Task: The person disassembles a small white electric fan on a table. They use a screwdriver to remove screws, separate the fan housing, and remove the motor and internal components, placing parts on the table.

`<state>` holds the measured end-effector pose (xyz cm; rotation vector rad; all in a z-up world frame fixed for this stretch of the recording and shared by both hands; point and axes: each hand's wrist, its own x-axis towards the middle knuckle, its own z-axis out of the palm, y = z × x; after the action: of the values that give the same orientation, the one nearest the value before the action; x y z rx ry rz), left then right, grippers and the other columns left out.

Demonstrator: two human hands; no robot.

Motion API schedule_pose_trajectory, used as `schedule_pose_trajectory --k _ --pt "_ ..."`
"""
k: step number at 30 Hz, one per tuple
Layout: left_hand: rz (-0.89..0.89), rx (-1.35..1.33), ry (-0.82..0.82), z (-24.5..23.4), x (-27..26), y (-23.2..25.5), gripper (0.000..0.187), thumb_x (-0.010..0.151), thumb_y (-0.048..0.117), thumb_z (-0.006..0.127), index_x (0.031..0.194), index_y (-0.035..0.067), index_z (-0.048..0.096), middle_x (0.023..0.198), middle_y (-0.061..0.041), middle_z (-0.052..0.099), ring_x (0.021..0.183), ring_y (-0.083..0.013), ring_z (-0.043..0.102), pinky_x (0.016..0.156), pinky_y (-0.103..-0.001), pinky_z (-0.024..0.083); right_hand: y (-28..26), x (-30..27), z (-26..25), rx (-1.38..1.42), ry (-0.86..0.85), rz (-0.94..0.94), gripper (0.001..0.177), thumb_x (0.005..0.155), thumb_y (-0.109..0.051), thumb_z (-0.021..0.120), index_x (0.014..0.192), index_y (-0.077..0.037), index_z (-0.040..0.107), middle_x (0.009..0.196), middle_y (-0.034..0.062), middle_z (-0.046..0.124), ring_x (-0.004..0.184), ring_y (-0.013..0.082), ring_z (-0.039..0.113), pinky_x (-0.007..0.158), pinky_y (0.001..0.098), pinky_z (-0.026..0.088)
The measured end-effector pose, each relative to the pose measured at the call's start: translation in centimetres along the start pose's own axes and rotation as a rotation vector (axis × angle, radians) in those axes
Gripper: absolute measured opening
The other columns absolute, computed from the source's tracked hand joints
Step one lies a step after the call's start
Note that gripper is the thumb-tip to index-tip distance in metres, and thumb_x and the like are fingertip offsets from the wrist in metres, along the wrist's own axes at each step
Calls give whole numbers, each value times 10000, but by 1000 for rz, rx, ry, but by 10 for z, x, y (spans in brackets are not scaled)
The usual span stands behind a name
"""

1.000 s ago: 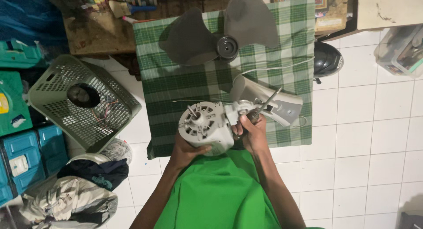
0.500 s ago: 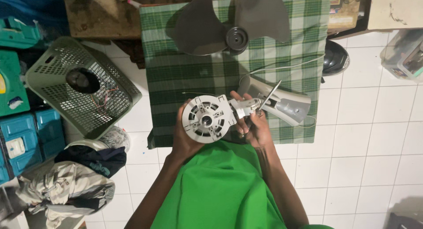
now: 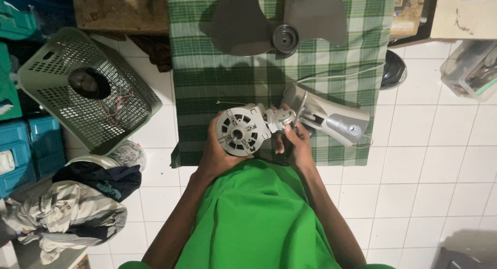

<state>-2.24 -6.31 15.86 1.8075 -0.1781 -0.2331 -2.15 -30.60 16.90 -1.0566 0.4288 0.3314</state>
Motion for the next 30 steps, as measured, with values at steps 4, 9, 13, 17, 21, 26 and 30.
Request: schedule_pose_trajectory --k 4,9,13,17,21,26,30 --pt "41 275 50 -11 -2 11 1336 529 294 1035 1504 -5 172 1475 -278 288 1367 -434 399 1101 -517 448 21 -18 -1 -24 295 75 499 1020 -372 634 1171 92 530 567 45 506 458 155 506 457 321 456" --pt "-220 41 18 -13 0 11 1044 683 347 982 1438 36 332 1293 -203 374 1192 -304 536 994 -411 558 34 -37 -3 -266 201 81 348 933 -235 727 1124 40 635 631 9 579 502 98 523 483 262 421" --pt "-206 168 -57 -21 2 10 964 695 328 976 1403 55 383 1233 -159 413 1145 -281 540 956 -401 548 33 -33 2 -285 210 63 302 911 -180 756 1128 -3 642 615 4 578 499 91 531 485 249 427" --pt "-228 19 -141 -29 7 11 923 688 246 937 1389 57 367 1192 -151 444 1083 -264 565 905 -409 549 35 -30 7 -150 216 124 273 854 -152 789 1036 -40 618 616 9 588 484 111 545 461 271 444" --pt "-539 -337 -190 -33 7 8 581 803 220 755 1269 102 430 1130 -114 540 1016 -236 657 811 -432 623 36 -29 5 -138 294 239 250 832 -183 796 954 -52 621 607 21 581 463 126 520 421 286 388" --pt "-688 -490 -110 -20 9 2 337 953 398 559 1088 96 494 1059 -85 608 1012 -217 658 789 -472 625 42 -21 4 -74 359 251 298 861 -223 824 915 -28 605 676 33 577 547 134 552 491 303 455" --pt "-786 -514 -55 -11 17 -6 355 1000 450 522 977 96 534 996 -73 625 977 -201 658 763 -508 626 38 -20 5 -44 335 237 294 840 -249 813 916 -17 648 707 30 607 556 128 525 527 291 460"
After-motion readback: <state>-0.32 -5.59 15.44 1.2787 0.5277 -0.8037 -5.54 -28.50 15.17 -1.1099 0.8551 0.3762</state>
